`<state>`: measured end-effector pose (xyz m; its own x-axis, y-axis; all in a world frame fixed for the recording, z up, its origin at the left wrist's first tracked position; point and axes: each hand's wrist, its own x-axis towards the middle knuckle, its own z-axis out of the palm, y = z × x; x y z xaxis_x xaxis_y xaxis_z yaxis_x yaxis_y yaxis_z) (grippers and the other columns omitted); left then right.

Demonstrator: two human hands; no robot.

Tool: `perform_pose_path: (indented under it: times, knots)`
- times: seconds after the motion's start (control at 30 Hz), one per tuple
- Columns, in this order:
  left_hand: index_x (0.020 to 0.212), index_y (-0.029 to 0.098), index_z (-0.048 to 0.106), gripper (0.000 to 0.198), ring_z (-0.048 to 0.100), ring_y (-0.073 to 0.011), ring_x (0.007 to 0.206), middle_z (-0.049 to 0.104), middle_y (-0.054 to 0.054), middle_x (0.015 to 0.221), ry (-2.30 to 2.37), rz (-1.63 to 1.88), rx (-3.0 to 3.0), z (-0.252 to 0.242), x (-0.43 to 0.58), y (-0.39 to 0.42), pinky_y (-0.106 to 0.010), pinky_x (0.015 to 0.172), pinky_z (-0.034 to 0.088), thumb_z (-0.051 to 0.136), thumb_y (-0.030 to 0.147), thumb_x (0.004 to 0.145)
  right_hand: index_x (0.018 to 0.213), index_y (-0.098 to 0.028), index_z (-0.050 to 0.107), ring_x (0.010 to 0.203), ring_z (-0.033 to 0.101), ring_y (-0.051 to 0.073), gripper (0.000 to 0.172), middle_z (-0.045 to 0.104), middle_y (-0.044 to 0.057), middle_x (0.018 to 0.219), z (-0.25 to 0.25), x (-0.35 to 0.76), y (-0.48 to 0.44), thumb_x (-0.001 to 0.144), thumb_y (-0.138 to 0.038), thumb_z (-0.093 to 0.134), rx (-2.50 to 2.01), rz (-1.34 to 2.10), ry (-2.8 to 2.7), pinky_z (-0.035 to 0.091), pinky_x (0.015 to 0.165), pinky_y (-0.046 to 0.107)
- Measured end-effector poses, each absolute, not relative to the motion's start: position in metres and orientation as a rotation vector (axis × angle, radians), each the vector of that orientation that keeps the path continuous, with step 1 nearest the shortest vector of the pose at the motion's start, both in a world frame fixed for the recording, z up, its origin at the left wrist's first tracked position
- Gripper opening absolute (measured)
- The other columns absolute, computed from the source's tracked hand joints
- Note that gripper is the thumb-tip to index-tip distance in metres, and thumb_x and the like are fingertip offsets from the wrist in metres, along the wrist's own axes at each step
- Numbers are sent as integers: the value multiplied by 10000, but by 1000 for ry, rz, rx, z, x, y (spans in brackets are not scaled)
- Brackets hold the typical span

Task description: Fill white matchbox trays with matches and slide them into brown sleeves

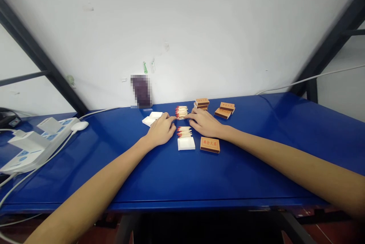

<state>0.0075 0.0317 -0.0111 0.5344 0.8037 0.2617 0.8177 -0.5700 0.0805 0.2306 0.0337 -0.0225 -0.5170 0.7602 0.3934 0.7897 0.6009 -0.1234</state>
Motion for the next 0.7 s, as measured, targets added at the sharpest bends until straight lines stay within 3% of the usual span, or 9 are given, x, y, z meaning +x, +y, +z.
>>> perform_pose_path:
  times: [0.7]
  knots:
    - [1287, 185, 603, 399, 593, -221, 956, 534, -87, 1064, -1418, -432, -2740, -12, 6, 33, -393, 940, 483, 392, 251, 954, 1248, -207, 654, 857, 541, 210, 362, 543, 67, 920, -22, 230, 32, 948, -192, 452, -1209, -35, -2399, 385, 730, 313]
